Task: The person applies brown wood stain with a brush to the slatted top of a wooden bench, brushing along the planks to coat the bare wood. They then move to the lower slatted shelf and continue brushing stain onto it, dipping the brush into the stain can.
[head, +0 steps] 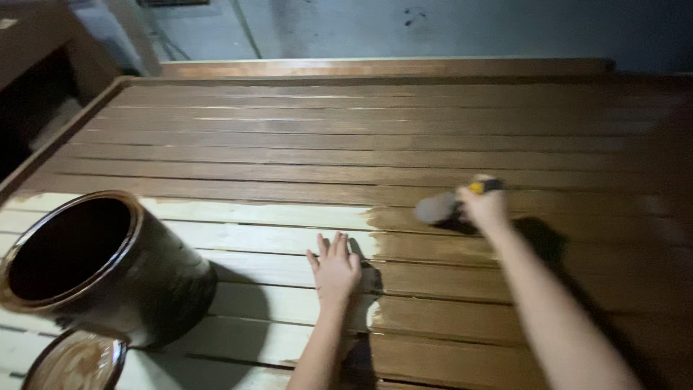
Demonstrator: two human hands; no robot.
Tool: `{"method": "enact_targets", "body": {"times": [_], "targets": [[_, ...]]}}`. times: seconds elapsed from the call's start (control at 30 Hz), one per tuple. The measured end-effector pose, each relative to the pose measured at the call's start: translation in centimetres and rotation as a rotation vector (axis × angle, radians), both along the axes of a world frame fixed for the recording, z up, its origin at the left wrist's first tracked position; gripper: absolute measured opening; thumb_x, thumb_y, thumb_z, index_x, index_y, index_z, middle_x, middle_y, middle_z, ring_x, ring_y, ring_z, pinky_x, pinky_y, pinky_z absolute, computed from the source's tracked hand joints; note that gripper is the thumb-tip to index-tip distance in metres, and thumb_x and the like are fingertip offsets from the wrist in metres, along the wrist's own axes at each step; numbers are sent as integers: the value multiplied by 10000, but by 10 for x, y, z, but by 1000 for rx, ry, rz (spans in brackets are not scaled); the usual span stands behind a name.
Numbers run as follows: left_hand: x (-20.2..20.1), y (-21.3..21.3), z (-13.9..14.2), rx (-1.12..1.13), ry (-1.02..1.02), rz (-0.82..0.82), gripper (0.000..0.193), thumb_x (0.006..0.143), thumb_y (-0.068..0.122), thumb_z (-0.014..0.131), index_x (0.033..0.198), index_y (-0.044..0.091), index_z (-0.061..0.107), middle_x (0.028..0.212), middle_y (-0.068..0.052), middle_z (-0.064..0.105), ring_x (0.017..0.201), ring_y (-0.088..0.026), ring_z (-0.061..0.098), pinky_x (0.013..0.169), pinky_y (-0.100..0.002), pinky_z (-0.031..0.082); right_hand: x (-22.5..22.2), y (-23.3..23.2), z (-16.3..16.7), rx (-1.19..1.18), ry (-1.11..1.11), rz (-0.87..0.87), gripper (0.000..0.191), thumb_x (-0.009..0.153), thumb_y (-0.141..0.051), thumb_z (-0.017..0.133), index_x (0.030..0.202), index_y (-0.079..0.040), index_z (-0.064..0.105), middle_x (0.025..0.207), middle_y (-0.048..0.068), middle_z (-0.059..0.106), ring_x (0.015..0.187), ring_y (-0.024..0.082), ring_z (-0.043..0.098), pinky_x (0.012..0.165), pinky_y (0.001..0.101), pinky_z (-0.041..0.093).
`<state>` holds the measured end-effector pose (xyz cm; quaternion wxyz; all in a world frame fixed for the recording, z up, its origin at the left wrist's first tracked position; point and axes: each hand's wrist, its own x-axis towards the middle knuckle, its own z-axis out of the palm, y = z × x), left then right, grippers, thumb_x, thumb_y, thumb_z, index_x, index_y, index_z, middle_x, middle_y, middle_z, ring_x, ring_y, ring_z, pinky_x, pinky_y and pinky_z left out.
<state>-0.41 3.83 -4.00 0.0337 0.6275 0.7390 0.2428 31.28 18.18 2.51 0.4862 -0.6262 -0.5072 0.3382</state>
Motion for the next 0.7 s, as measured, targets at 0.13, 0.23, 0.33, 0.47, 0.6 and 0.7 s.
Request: {"method": "enact_targets", "body": {"times": [0.13, 0.23, 0.33, 0.47, 0.6, 0.7], "targets": [[-3, 0, 2, -24, -6, 2, 591, 911, 329, 440, 1468, 141, 501, 1570, -33, 445, 1537, -356, 191, 1212, -634, 71, 127, -23, 7, -44, -321, -212, 524, 965, -132, 731, 1423, -9, 508, 1054, 196, 685, 796, 204, 697, 598, 351, 599], [-1, -2, 4, -46, 2, 4, 592, 920, 336, 432, 1478, 147, 494, 1577, -27, 439, 1544, -352, 184, 1222, -630, 71, 180, -41, 49, -212, -417, -297, 548, 988, -185, 706, 1477, -56, 496, 1076, 196, 662, 762, 223, 686, 643, 375, 598], [0, -3, 6, -41, 21, 7, 594, 918, 339, 432, 1478, 152, 493, 1582, -27, 431, 1540, -352, 185, 1219, -631, 74, 164, -51, 91, -315, -601, -276, 517, 1020, -239, 668, 1495, -104, 512, 999, 168, 712, 701, 205, 670, 636, 358, 581], [2, -3, 7, -59, 9, 13, 585, 920, 341, 435, 1474, 166, 499, 1584, -8, 435, 1545, -339, 193, 1226, -630, 76, 39, -54, 91, -417, -834, -76, 476, 986, -278, 668, 1436, -161, 566, 948, 96, 711, 671, 193, 635, 638, 366, 596], [0, -2, 8, -57, 5, 3, 586, 912, 329, 446, 1472, 162, 492, 1581, -20, 425, 1538, -343, 181, 1215, -633, 67, -98, -55, 59, -23, -1125, 263, 194, 930, -306, 693, 1020, -138, 656, 738, 65, 673, 616, 190, 673, 548, 376, 571], [-1, -3, 8, -60, -11, 1, 579, 918, 324, 445, 1474, 170, 495, 1586, -17, 425, 1547, -336, 177, 1224, -629, 67, -142, -50, 43, 70, -634, 245, 198, 986, -291, 660, 953, -97, 635, 673, 61, 644, 585, 177, 657, 505, 345, 531]]}}
